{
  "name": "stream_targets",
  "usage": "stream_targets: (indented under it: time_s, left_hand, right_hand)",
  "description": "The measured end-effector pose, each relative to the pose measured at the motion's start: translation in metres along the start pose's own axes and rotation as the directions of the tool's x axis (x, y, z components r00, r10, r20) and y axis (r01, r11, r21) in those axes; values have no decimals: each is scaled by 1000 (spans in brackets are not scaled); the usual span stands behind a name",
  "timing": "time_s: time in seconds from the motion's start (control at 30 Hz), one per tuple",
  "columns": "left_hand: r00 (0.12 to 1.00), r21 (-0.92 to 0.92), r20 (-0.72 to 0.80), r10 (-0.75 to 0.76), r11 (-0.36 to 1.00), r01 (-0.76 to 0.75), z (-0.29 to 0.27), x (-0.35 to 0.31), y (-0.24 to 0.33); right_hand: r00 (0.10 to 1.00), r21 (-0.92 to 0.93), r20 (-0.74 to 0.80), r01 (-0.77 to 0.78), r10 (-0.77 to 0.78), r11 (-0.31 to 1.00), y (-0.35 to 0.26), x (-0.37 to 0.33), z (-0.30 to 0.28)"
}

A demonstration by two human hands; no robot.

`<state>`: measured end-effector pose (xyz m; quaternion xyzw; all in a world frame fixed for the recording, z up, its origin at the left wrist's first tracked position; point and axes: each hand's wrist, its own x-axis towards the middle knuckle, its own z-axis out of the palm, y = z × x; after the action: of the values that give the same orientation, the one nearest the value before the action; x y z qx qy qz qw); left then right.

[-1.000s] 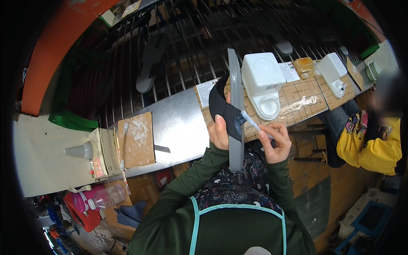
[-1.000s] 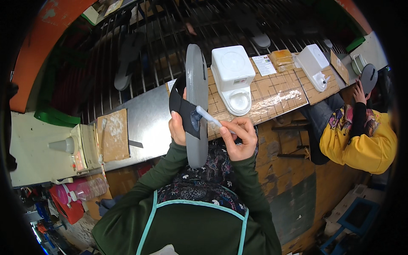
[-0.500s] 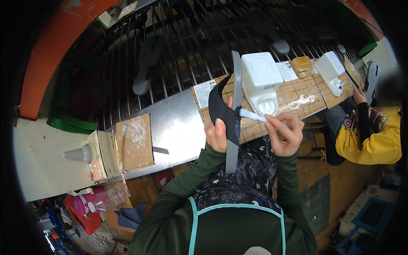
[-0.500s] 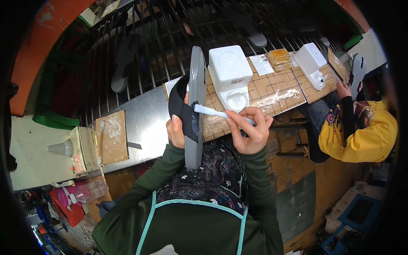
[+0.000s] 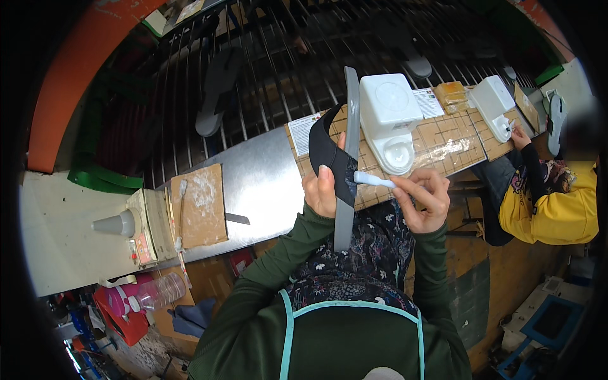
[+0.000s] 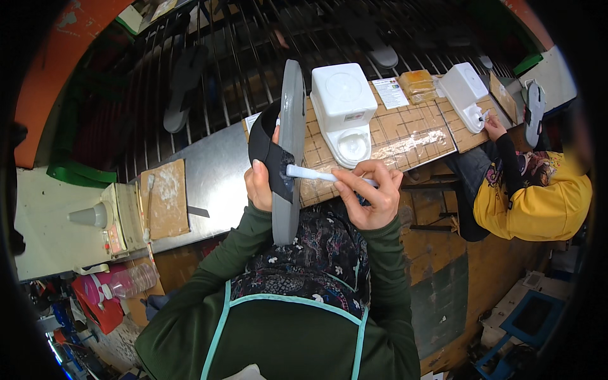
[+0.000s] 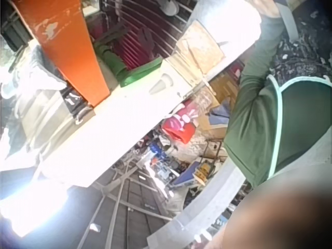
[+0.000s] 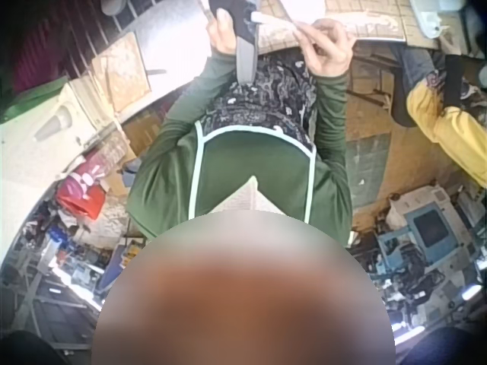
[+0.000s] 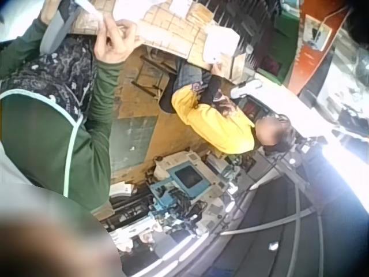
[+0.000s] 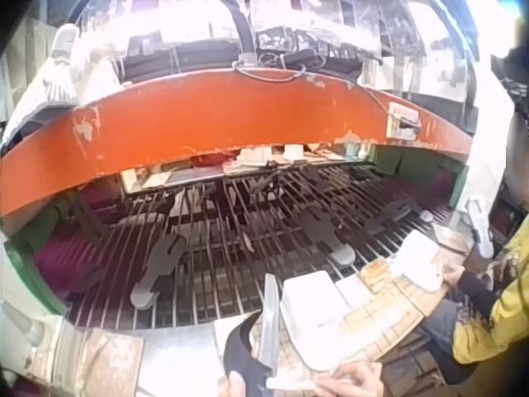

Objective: The person paints the straps of multiple grey flip-flops with a small brush, repeatedly dipping the brush into a white container and applying paint to each slipper one at a time. Finished slippers are placed on a drying rack above the workbench.

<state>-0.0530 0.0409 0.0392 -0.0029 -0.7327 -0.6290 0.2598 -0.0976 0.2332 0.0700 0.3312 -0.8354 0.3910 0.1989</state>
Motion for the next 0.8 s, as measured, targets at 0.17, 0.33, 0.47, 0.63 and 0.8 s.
stream_targets:
  time_s: [0.17,0.33,0.47,0.63,0.8]
  left_hand:
    - [981,53,-147,129,991,-122,6,8,-3]
    - [982,21,-162,101,995,-99,5,10,-4]
    - [981,-1,-165,107,994,-109,4,11,-4]
    - [996,-88,-77,53,994,-59,2,13,-7]
    - [985,-522,-127,-120,852,37,17,9,-11]
  right_hand:
    - [1000,-6,17,10,-9,1000,-2,-1,-1]
    - [1000,23,10,14,-14,1000,-5,-2,-1]
    - [1000,22,26,14,-14,1000,-7,-2,-2]
    - [998,52,58,34,-37,998,-7,-2,-5]
    - [983,507,167,-156,81,848,-1,2,-3]
